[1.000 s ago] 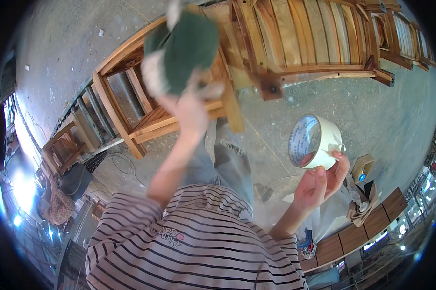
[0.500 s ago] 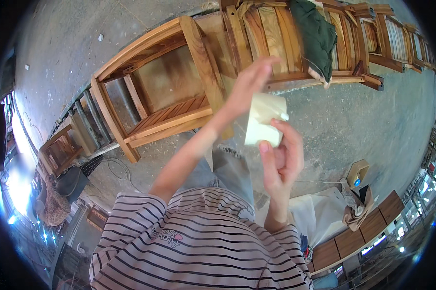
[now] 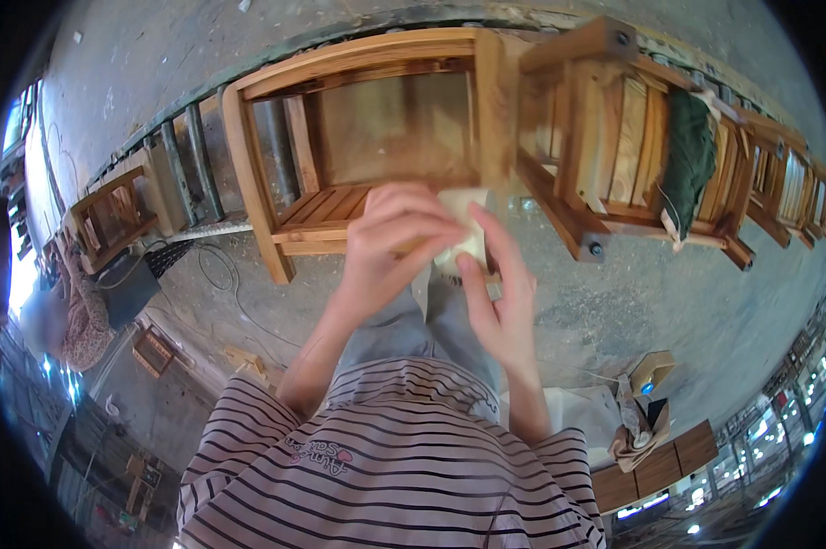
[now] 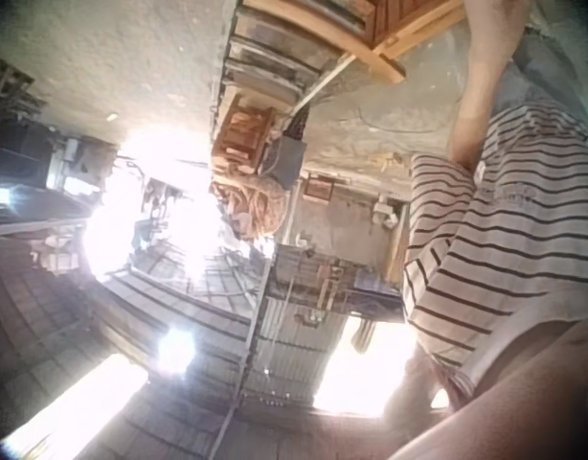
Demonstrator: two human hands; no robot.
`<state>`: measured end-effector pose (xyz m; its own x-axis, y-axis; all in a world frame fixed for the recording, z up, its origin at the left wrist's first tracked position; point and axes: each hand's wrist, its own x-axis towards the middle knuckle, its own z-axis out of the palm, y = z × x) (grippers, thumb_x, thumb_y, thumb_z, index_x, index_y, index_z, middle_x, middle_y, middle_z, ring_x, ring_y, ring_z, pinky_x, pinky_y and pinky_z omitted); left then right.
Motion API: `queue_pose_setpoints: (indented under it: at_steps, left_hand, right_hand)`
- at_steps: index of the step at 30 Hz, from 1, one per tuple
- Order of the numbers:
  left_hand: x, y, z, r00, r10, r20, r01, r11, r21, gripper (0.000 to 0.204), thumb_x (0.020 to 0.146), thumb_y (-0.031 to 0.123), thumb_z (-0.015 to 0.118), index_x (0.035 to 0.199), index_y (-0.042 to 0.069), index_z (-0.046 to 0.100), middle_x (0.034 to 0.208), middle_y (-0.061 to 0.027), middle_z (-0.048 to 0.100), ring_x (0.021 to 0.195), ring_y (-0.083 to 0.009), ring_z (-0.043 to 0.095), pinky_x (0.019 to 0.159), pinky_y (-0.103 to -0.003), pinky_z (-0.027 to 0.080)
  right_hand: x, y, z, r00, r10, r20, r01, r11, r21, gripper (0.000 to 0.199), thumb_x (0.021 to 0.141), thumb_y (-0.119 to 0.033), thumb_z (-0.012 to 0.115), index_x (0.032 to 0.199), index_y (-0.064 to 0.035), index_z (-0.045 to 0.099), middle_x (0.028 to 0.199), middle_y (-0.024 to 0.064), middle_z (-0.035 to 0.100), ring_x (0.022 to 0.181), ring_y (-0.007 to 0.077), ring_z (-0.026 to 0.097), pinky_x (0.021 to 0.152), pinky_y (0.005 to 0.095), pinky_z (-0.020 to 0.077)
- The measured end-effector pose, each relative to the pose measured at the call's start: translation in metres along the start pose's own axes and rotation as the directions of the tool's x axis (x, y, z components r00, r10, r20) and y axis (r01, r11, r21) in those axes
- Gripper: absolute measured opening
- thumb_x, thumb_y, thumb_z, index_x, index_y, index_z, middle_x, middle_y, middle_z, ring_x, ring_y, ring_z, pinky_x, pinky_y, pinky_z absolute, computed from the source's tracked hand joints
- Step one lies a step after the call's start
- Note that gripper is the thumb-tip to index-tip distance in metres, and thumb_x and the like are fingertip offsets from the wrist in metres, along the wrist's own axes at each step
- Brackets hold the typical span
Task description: Inspecting wooden stool components and applying adhesive tape or markings.
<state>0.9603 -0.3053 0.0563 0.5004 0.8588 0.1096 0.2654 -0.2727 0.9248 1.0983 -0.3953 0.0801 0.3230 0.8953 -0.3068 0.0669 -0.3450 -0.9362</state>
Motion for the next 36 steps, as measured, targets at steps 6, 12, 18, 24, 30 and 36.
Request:
queue_pose_setpoints:
  at_steps: [6, 12, 18, 24, 30, 36]
  left_hand:
    - [-0.027, -0.039, -0.037, 0.983, -0.175, -0.061, 0.168, 0.979, -0.113, 0.016, 0.075, 0.0, 0.072, 0.089, 0.004, 0.067, 0.091, -0.0088, 0.062, 0.093, -0.0279, 0.06, 0.081, -0.037, 0.047]
    - [-0.029, -0.077, -0.064, 0.959, -0.269, -0.092, 0.253, 0.956, -0.15, 0.012, 0.078, -0.002, 0.072, 0.09, 0.0, 0.068, 0.094, -0.0111, 0.062, 0.088, -0.0254, 0.061, 0.072, -0.033, 0.05]
    - [-0.017, -0.113, -0.082, 0.918, -0.387, -0.085, 0.366, 0.911, -0.19, 0.01, 0.082, -0.001, 0.071, 0.089, 0.002, 0.065, 0.092, -0.0082, 0.06, 0.07, -0.0194, 0.06, 0.059, -0.029, 0.048]
    - [-0.011, -0.13, -0.087, 0.845, -0.523, -0.113, 0.473, 0.829, -0.298, 0.008, 0.083, 0.001, 0.07, 0.088, 0.002, 0.063, 0.09, -0.0078, 0.058, 0.063, -0.0154, 0.054, 0.056, -0.027, 0.043]
    - [-0.006, -0.131, -0.088, 0.8, -0.57, -0.188, 0.487, 0.799, -0.352, 0.007, 0.085, -0.001, 0.067, 0.089, 0.002, 0.062, 0.089, -0.0087, 0.057, 0.062, -0.0145, 0.05, 0.053, -0.027, 0.039]
    - [0.004, -0.129, -0.089, 0.807, -0.511, -0.296, 0.437, 0.854, -0.282, 0.008, 0.084, -0.001, 0.067, 0.088, 0.002, 0.061, 0.088, -0.0088, 0.056, 0.063, -0.0137, 0.049, 0.052, -0.026, 0.038]
  right_hand:
    - [0.024, 0.015, 0.063, 0.988, 0.117, 0.098, -0.107, 0.989, -0.104, 0.038, 0.09, -0.001, 0.06, 0.129, -0.0041, 0.058, 0.096, 0.0067, 0.067, 0.078, 0.0069, 0.055, 0.068, 0.0225, 0.045]
    - [0.049, 0.036, 0.11, 0.97, 0.232, 0.075, -0.232, 0.973, -0.015, 0.013, 0.092, -0.001, 0.061, 0.105, -0.0015, 0.064, 0.082, 0.0033, 0.059, 0.069, 0.0053, 0.048, 0.061, 0.0221, 0.0413]
    - [0.073, 0.045, 0.14, 0.959, 0.276, 0.064, -0.259, 0.945, -0.202, 0.004, 0.093, -0.004, 0.061, 0.093, 0.0001, 0.06, 0.076, 0.01, 0.059, 0.068, 0.0115, 0.056, 0.059, 0.0284, 0.042]
    - [0.084, 0.048, 0.178, 1.0, 0.015, -0.001, -0.014, 0.928, -0.371, 0.009, 0.095, -0.002, 0.058, 0.088, 0.0004, 0.054, 0.068, 0.002, 0.047, 0.062, 0.0062, 0.041, 0.053, 0.0253, 0.0325]
    - [0.091, 0.048, 0.202, 0.969, -0.223, -0.105, 0.148, 0.866, -0.477, 0.008, 0.094, -0.002, 0.06, 0.088, 0.0004, 0.055, 0.067, 0.0056, 0.049, 0.058, 0.0098, 0.042, 0.051, 0.0265, 0.0323]
    - [0.095, 0.043, 0.208, 0.984, -0.077, -0.163, -0.008, 0.885, -0.465, 0.006, 0.09, -0.001, 0.062, 0.089, -0.0012, 0.056, 0.075, 0.0172, 0.058, 0.065, 0.0359, 0.058, 0.059, 0.0404, 0.0456]
